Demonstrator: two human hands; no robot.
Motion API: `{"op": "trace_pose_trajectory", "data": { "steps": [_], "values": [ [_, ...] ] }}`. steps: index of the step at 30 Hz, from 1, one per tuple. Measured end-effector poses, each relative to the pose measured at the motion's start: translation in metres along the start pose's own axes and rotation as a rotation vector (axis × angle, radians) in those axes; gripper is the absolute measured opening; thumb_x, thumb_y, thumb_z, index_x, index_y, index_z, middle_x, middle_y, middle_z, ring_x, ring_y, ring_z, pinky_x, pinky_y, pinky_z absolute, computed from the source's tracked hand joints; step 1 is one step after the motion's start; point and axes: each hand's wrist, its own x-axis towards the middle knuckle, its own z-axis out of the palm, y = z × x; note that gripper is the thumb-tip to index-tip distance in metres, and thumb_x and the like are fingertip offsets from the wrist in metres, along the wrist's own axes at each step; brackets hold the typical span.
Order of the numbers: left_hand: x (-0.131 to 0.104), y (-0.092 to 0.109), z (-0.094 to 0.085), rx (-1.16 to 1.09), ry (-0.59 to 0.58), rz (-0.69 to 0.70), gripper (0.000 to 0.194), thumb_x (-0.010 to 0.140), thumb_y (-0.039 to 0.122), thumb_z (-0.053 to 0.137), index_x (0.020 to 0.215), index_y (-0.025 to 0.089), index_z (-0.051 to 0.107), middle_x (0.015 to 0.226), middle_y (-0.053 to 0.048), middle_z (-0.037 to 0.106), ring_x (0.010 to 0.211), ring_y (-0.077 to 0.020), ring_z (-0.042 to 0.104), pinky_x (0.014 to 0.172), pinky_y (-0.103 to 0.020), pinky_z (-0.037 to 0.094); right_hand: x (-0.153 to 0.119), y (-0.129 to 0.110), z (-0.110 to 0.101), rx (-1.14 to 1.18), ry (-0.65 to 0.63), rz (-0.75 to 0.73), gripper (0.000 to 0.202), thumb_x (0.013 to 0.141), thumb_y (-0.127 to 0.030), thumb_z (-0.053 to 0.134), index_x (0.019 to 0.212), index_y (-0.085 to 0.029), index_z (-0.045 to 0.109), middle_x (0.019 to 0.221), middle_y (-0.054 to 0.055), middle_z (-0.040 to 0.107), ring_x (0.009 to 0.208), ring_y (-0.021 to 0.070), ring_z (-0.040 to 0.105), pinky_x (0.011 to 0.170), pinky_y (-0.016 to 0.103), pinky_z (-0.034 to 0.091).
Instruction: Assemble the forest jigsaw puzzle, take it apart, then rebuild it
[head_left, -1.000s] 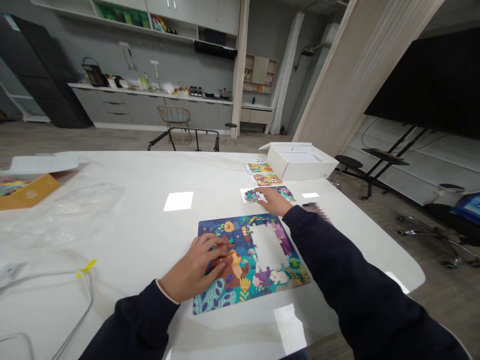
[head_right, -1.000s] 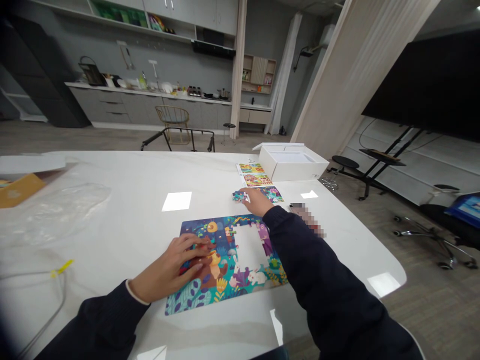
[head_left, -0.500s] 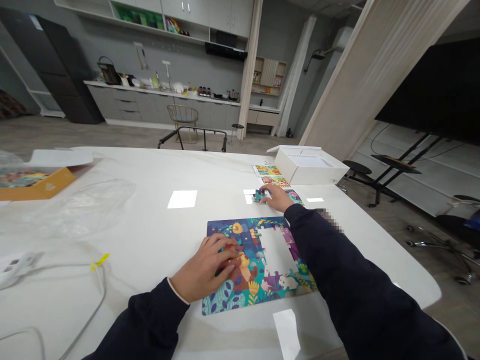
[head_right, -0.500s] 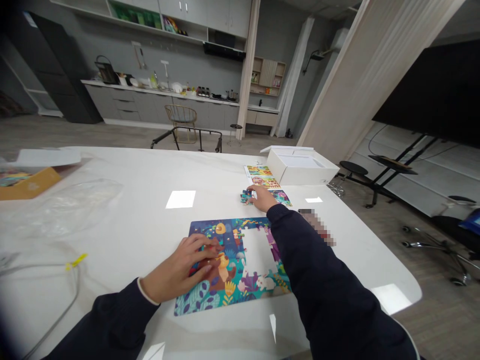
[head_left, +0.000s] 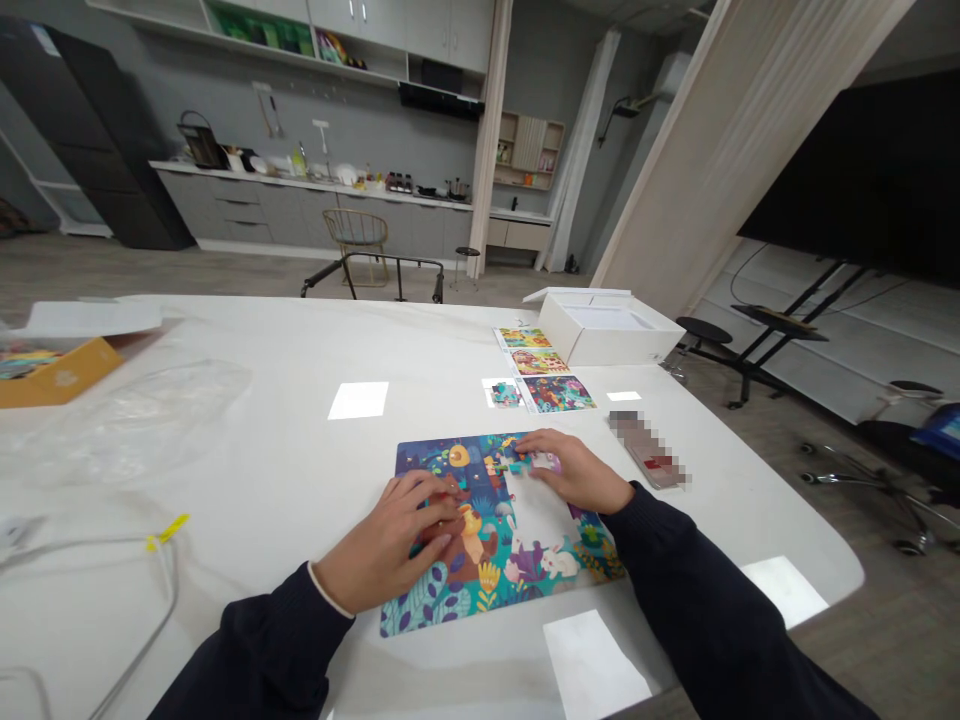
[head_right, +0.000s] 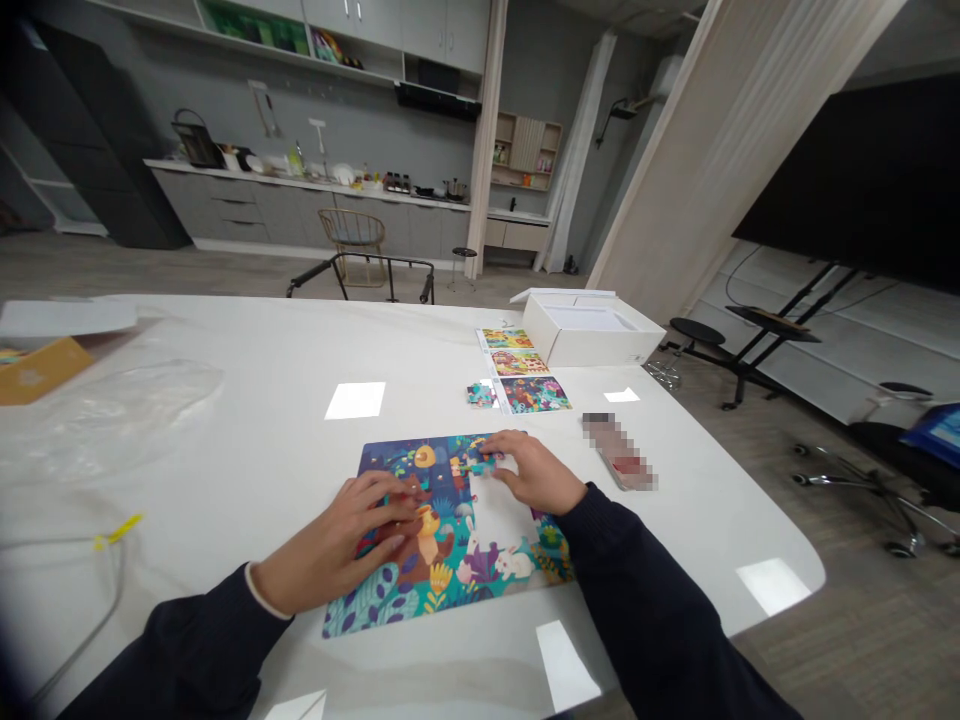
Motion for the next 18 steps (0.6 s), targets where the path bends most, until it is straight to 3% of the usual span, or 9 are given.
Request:
{"op": "trace_pose_trajectory", "data": {
  "steps": [7, 18],
  "values": [
    [-0.001, -0.005, 0.003, 0.019, -0.020, -0.029, 0.030, 0.098, 0.018, 0.057, 0.124, 0.028, 0.067, 0.139, -0.008, 0.061, 0.131, -0.0291, 0.051, 0.106, -0.047, 0.046, -0.004, 0.015, 0.016, -0.029, -0.064, 0.014, 0.035, 0.088, -0.012, 0.071, 0.121, -0.023, 0.073, 0.127, 0.011, 0.072, 0.121, 0.0281, 0.065, 0.108, 0.049, 0.050],
    [-0.001, -0.004, 0.003, 0.015, -0.015, -0.009, 0.029, 0.099, 0.019, 0.056, 0.122, 0.029, 0.069, 0.136, -0.009, 0.063, 0.131, -0.0301, 0.052, 0.104, -0.048, 0.048, -0.006, 0.020, 0.023, -0.040, -0.032, 0.010, 0.031, 0.089, -0.017, 0.071, 0.119, -0.025, 0.075, 0.125, 0.010, 0.072, 0.118, 0.0276, 0.066, 0.106, 0.049, 0.052]
  ]
}}
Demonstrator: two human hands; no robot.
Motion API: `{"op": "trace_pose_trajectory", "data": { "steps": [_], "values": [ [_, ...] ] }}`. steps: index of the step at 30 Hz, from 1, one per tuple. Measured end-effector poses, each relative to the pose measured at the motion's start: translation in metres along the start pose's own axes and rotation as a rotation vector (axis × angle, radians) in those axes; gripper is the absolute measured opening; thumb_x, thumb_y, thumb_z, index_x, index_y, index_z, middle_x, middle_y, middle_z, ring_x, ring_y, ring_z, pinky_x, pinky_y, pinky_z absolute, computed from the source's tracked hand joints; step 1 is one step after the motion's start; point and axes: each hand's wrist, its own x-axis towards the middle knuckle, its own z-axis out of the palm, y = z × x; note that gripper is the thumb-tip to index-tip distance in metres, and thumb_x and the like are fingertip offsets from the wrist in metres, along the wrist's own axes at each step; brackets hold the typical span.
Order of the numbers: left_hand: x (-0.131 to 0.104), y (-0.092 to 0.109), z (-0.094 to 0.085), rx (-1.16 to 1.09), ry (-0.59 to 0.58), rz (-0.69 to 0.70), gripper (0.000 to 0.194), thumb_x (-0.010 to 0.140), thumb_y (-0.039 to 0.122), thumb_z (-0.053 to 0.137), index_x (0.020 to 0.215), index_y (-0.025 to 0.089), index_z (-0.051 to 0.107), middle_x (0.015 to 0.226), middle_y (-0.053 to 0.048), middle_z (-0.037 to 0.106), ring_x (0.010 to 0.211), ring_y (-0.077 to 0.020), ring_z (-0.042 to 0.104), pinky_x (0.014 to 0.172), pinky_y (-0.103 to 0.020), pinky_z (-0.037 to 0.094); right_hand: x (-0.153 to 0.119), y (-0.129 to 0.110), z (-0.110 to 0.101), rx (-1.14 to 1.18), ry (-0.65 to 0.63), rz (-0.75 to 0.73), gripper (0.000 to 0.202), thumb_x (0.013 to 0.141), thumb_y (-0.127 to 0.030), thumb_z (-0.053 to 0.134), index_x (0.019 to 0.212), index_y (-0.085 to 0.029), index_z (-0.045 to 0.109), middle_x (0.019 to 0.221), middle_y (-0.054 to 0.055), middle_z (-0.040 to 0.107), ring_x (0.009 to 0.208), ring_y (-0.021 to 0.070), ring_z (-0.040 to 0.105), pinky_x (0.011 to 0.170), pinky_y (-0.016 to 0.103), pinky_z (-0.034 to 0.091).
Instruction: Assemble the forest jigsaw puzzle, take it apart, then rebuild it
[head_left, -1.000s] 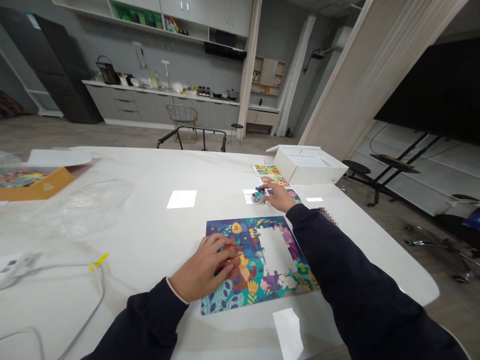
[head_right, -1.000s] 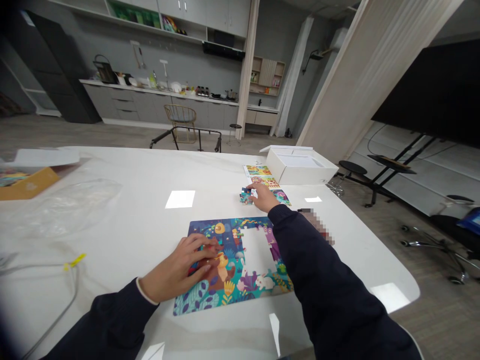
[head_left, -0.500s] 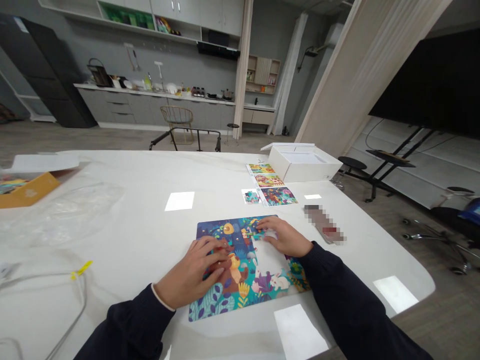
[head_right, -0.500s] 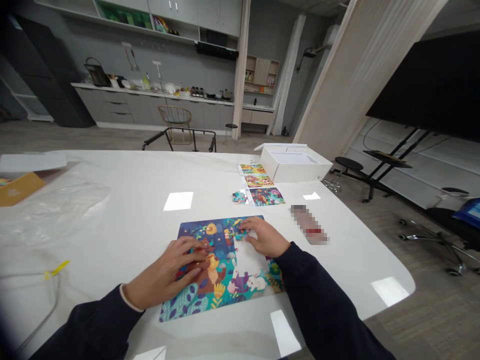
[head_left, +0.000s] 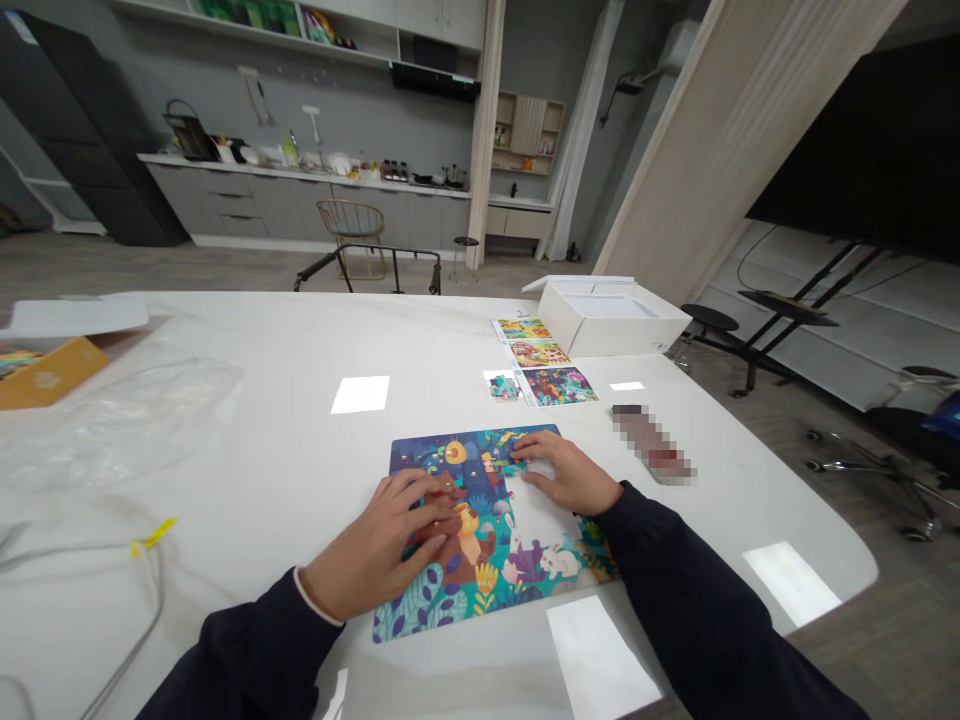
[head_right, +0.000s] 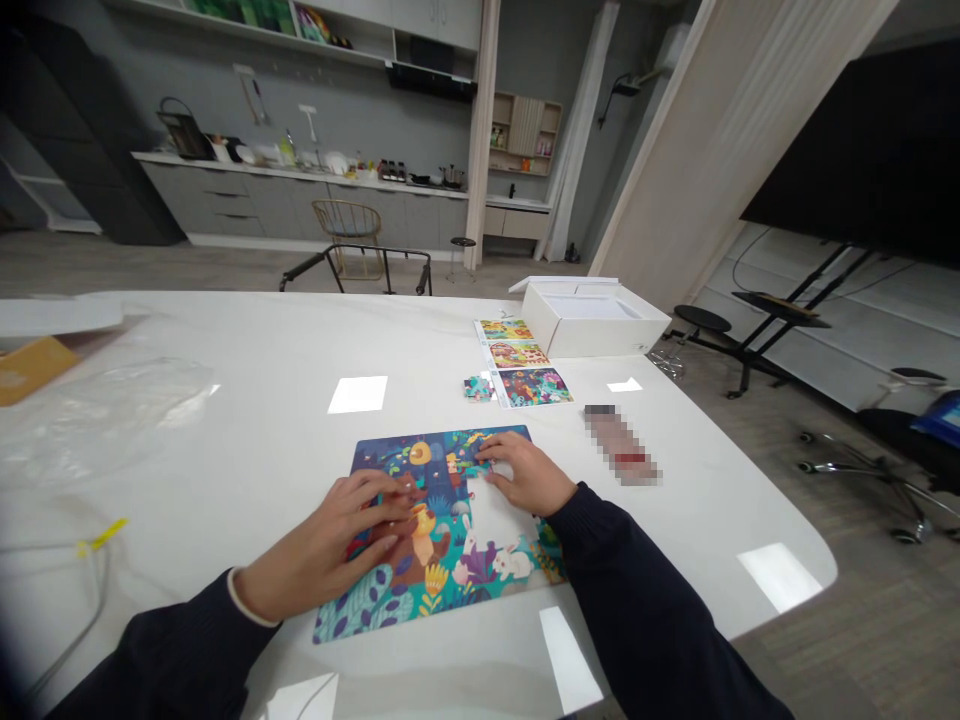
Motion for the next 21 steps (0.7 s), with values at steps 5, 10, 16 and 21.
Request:
{"op": "trace_pose_trajectory", "data": {
  "steps": [5, 10, 16, 21],
  "values": [
    [-0.0002, 0.0001, -0.0001, 0.003, -0.007, -0.007, 0.029, 0.099, 0.020, 0.056, 0.123, 0.030, 0.069, 0.136, -0.008, 0.064, 0.132, -0.0297, 0.050, 0.104, -0.047, 0.047, 0.0003, -0.0022, -0.0001, 0.001, 0.005, 0.012, 0.030, 0.088, -0.017, 0.072, 0.117, -0.025, 0.076, 0.124, 0.010, 0.072, 0.117, 0.0278, 0.066, 0.105, 0.050, 0.052],
    [-0.0001, -0.0011, 0.0005, 0.005, -0.003, 0.002, 0.028, 0.098, 0.020, 0.057, 0.121, 0.029, 0.070, 0.135, -0.009, 0.064, 0.131, -0.0299, 0.052, 0.104, -0.047, 0.047, 0.0002, -0.0046, -0.0004, -0.013, 0.002, -0.001, 0.032, 0.089, -0.018, 0.071, 0.119, -0.026, 0.076, 0.124, 0.010, 0.072, 0.116, 0.0280, 0.066, 0.105, 0.050, 0.052],
    [-0.0001, 0.0012, -0.0009, -0.001, -0.011, 0.000, 0.029, 0.099, 0.018, 0.056, 0.122, 0.028, 0.069, 0.135, -0.008, 0.064, 0.132, -0.0296, 0.050, 0.105, -0.047, 0.046, 0.0011, -0.0046, -0.0004, -0.036, -0.012, -0.002, 0.029, 0.090, -0.019, 0.070, 0.119, -0.024, 0.077, 0.124, 0.012, 0.071, 0.117, 0.0286, 0.066, 0.105, 0.050, 0.053],
    [0.0003, 0.0016, -0.0011, 0.003, -0.004, 0.001, 0.028, 0.099, 0.018, 0.056, 0.121, 0.029, 0.069, 0.133, -0.007, 0.064, 0.131, -0.0292, 0.051, 0.104, -0.046, 0.046, 0.0000, -0.0041, 0.0006, -0.050, 0.003, 0.000, 0.030, 0.090, -0.017, 0.069, 0.117, -0.025, 0.078, 0.123, 0.012, 0.071, 0.116, 0.0285, 0.066, 0.105, 0.050, 0.054]
  ]
}}
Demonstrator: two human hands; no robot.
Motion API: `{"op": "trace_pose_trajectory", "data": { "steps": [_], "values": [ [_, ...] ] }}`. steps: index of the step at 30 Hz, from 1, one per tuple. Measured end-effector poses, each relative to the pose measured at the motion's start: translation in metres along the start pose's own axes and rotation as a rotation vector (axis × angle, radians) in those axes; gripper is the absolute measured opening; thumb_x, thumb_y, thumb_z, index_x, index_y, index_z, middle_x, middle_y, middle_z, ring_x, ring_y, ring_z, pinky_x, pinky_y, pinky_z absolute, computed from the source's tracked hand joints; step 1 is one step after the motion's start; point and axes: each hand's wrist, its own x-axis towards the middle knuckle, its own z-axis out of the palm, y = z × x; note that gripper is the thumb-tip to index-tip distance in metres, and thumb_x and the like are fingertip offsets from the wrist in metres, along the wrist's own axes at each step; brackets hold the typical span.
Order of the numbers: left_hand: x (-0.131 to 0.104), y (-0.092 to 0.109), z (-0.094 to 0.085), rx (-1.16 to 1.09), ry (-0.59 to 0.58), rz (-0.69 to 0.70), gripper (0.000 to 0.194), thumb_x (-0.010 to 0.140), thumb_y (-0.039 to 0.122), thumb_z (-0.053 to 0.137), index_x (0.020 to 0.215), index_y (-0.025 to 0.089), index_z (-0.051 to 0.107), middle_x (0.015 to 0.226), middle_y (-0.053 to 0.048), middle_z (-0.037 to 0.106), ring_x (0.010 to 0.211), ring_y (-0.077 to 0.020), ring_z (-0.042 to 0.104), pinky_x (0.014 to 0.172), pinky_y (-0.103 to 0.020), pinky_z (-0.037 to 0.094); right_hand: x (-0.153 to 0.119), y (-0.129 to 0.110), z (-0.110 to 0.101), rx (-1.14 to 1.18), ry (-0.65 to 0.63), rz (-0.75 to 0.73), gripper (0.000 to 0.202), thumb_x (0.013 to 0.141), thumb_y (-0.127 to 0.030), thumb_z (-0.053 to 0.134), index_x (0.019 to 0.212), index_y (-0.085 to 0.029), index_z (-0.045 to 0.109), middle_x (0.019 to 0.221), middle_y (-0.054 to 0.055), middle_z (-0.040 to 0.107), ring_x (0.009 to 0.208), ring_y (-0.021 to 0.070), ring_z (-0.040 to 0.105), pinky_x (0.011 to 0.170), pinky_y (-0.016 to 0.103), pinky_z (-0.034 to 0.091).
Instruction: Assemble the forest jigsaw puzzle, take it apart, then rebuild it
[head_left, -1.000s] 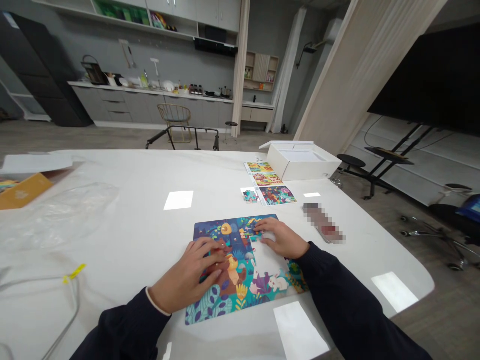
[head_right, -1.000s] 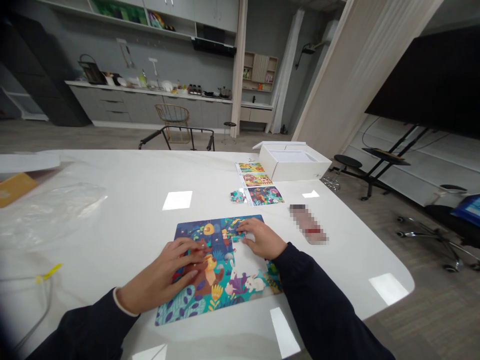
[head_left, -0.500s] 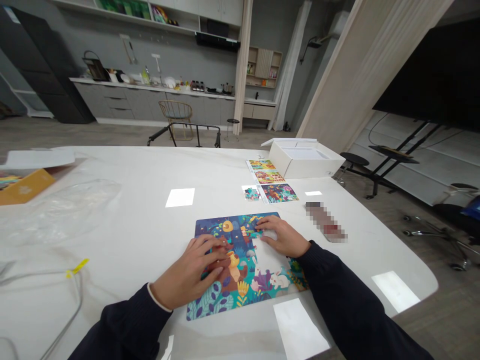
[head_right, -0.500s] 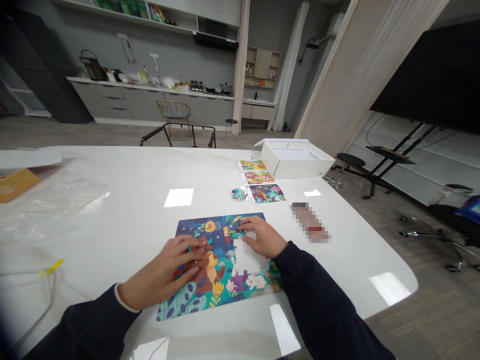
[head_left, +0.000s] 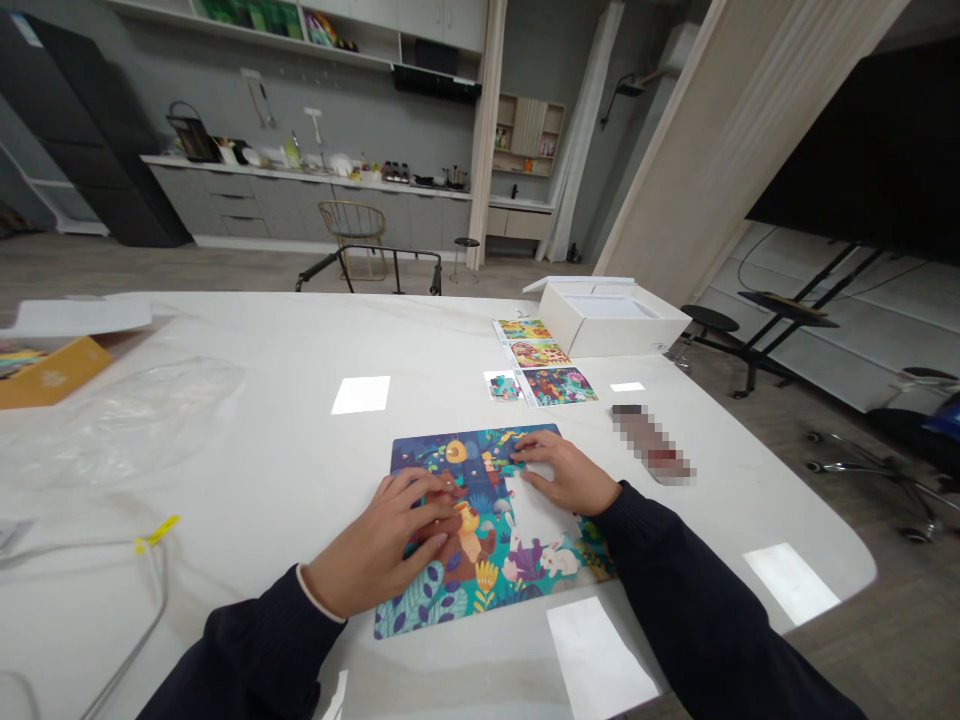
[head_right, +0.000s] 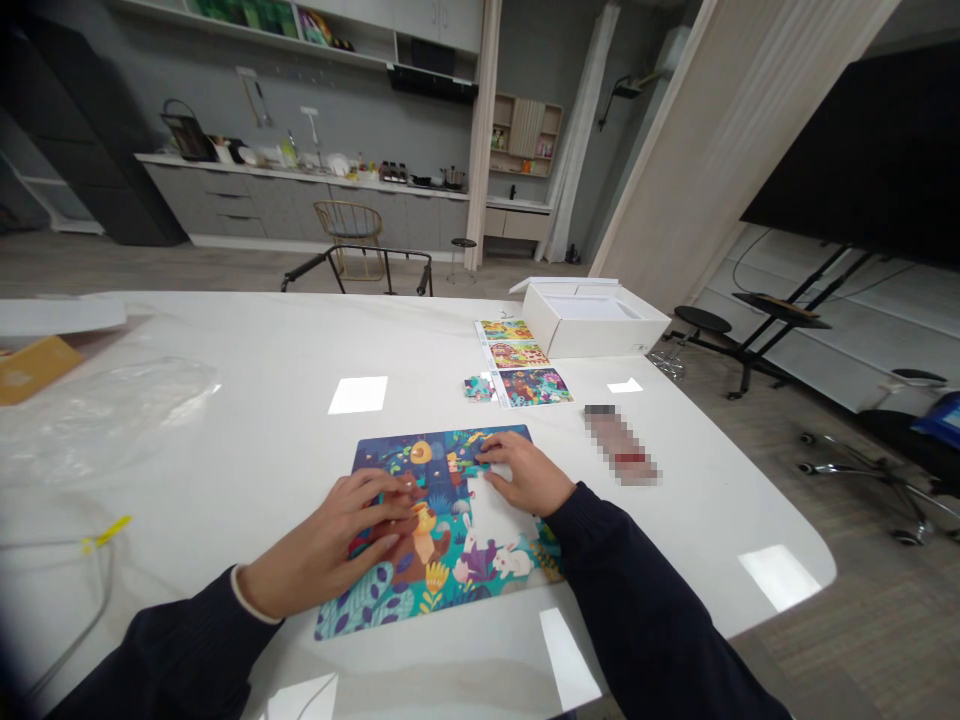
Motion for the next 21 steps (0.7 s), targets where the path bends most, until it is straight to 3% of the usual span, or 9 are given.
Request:
{"op": "trace_pose_trajectory", "data": {
  "steps": [11, 15, 21],
  "values": [
    [-0.001, -0.002, 0.002, -0.002, -0.016, -0.004, 0.028, 0.099, 0.019, 0.056, 0.122, 0.030, 0.067, 0.136, -0.007, 0.063, 0.133, -0.0294, 0.049, 0.106, -0.048, 0.045, 0.001, -0.005, -0.001, 0.020, -0.001, -0.016, 0.026, 0.091, -0.020, 0.068, 0.116, -0.024, 0.075, 0.121, 0.011, 0.069, 0.115, 0.0282, 0.065, 0.104, 0.048, 0.053],
    [-0.001, -0.001, 0.001, -0.001, -0.031, -0.009, 0.027, 0.100, 0.020, 0.054, 0.122, 0.029, 0.068, 0.137, -0.008, 0.062, 0.133, -0.0300, 0.048, 0.106, -0.049, 0.045, 0.002, -0.008, -0.010, 0.061, 0.074, 0.002, 0.035, 0.092, -0.021, 0.066, 0.127, -0.025, 0.068, 0.122, 0.011, 0.068, 0.114, 0.0265, 0.066, 0.103, 0.046, 0.054],
    [0.002, 0.003, -0.003, -0.017, -0.027, -0.006, 0.029, 0.099, 0.016, 0.055, 0.122, 0.028, 0.068, 0.136, -0.008, 0.062, 0.133, -0.0295, 0.048, 0.107, -0.049, 0.045, 0.034, 0.009, -0.025, -0.032, 0.122, 0.120, 0.038, 0.090, -0.022, 0.068, 0.127, -0.019, 0.066, 0.123, 0.015, 0.069, 0.107, 0.0297, 0.069, 0.101, 0.051, 0.054]
  ]
}}
